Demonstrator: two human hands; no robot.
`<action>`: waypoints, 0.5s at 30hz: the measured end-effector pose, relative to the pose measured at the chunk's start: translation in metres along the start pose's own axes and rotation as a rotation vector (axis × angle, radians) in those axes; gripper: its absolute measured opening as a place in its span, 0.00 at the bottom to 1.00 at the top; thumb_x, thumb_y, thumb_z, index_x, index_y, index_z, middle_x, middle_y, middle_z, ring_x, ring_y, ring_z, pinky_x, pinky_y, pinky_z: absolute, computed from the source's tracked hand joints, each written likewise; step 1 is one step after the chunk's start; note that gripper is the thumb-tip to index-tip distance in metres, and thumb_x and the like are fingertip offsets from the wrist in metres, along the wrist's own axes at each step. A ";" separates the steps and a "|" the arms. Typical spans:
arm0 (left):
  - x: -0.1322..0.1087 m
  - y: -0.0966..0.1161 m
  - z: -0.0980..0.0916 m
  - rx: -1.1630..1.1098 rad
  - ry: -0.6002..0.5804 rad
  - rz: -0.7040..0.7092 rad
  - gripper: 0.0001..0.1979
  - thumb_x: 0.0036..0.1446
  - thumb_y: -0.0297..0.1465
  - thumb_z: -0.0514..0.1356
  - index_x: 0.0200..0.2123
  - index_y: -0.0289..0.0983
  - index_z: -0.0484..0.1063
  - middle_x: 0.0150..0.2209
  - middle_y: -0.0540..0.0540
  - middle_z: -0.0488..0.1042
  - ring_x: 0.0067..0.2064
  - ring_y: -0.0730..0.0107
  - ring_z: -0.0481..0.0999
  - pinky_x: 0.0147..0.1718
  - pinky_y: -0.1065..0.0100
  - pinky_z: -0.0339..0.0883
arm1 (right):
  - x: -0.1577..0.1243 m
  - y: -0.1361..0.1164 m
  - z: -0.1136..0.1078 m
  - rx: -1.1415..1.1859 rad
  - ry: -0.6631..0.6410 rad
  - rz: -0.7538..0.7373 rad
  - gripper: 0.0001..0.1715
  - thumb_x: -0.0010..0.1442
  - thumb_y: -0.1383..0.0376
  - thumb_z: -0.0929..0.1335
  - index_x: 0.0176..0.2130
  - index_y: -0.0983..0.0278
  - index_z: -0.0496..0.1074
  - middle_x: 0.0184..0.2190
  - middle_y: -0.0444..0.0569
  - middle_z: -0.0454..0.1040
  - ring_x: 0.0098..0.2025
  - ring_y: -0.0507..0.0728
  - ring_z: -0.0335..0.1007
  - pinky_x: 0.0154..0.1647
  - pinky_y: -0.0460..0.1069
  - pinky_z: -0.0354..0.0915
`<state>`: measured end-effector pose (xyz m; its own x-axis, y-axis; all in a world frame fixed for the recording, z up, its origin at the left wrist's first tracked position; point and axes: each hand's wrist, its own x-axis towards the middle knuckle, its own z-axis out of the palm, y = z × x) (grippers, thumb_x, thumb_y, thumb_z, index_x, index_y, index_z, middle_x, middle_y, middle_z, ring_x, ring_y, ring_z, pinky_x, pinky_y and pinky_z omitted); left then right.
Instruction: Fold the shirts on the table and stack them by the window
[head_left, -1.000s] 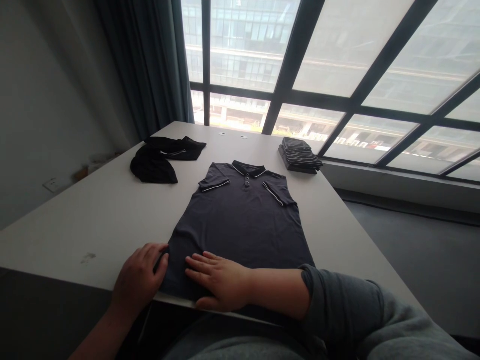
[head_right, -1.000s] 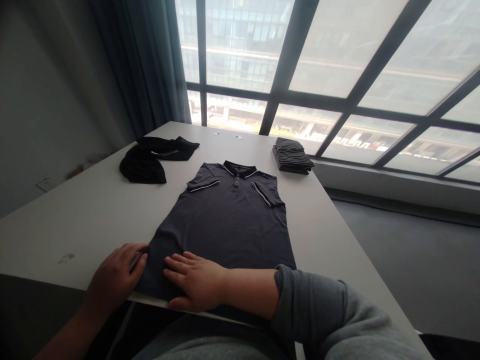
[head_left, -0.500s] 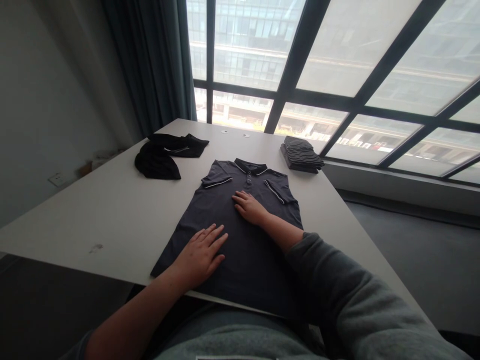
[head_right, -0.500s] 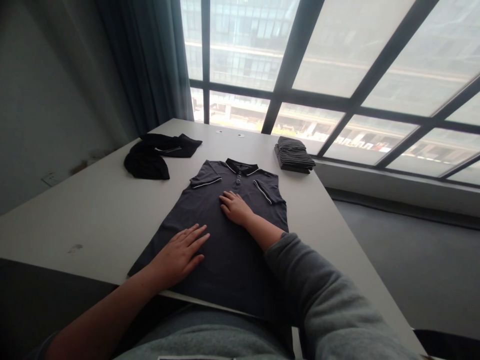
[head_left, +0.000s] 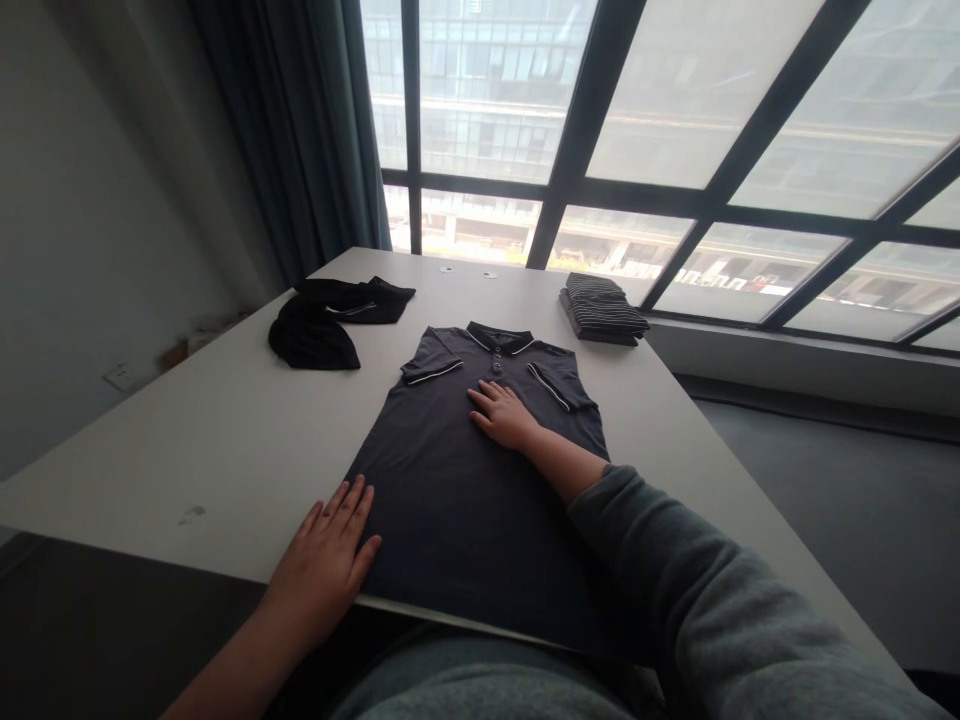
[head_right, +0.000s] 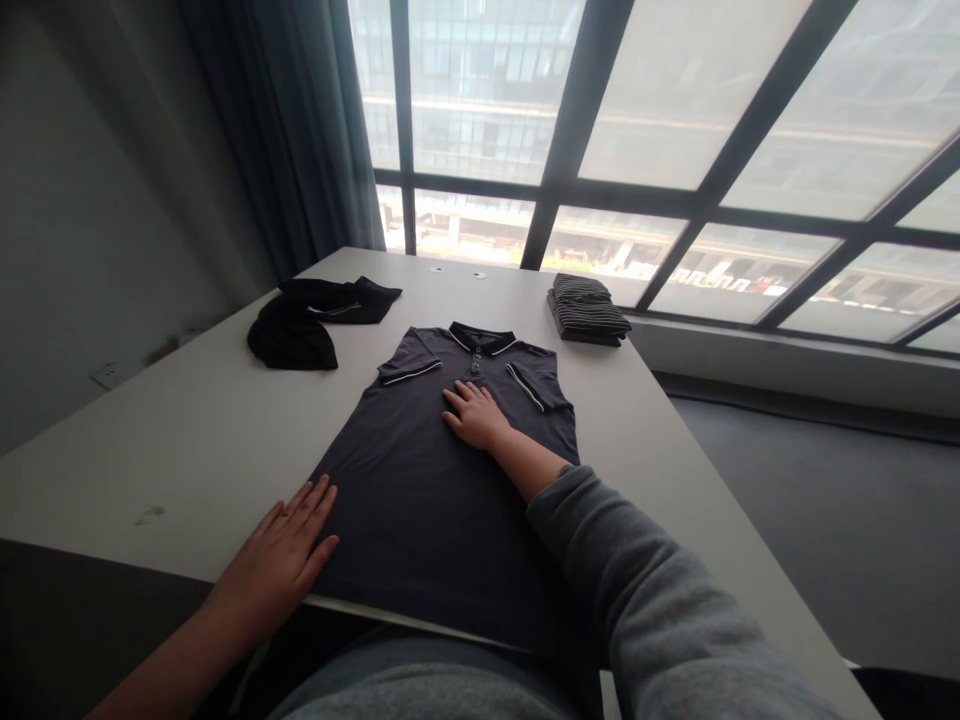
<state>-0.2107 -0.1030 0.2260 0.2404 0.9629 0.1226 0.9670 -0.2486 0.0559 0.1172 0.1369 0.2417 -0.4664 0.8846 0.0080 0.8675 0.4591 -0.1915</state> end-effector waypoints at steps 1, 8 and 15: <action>-0.007 -0.004 -0.001 -0.003 0.008 -0.022 0.31 0.72 0.41 0.49 0.71 0.33 0.66 0.74 0.37 0.60 0.74 0.48 0.63 0.68 0.45 0.61 | 0.001 0.000 0.000 -0.004 0.013 0.004 0.36 0.75 0.50 0.62 0.75 0.58 0.59 0.78 0.56 0.51 0.79 0.70 0.43 0.77 0.66 0.43; -0.025 -0.014 -0.037 -0.103 -0.036 -0.344 0.24 0.71 0.40 0.49 0.60 0.36 0.75 0.59 0.36 0.78 0.57 0.52 0.79 0.57 0.54 0.70 | 0.050 -0.046 -0.019 -0.048 0.208 -0.052 0.22 0.72 0.58 0.66 0.59 0.62 0.78 0.61 0.59 0.74 0.64 0.66 0.66 0.68 0.57 0.59; -0.015 -0.005 -0.055 -0.154 -0.219 -0.420 0.10 0.69 0.34 0.54 0.44 0.39 0.74 0.46 0.41 0.80 0.49 0.57 0.80 0.48 0.60 0.67 | 0.142 -0.121 -0.028 -0.012 0.071 0.001 0.22 0.73 0.57 0.64 0.57 0.63 0.79 0.56 0.60 0.79 0.58 0.65 0.73 0.60 0.54 0.66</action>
<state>-0.2239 -0.1215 0.2783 -0.1396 0.9785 -0.1520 0.9644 0.1692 0.2033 -0.0491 0.2092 0.2940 -0.4525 0.8884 0.0775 0.8701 0.4589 -0.1796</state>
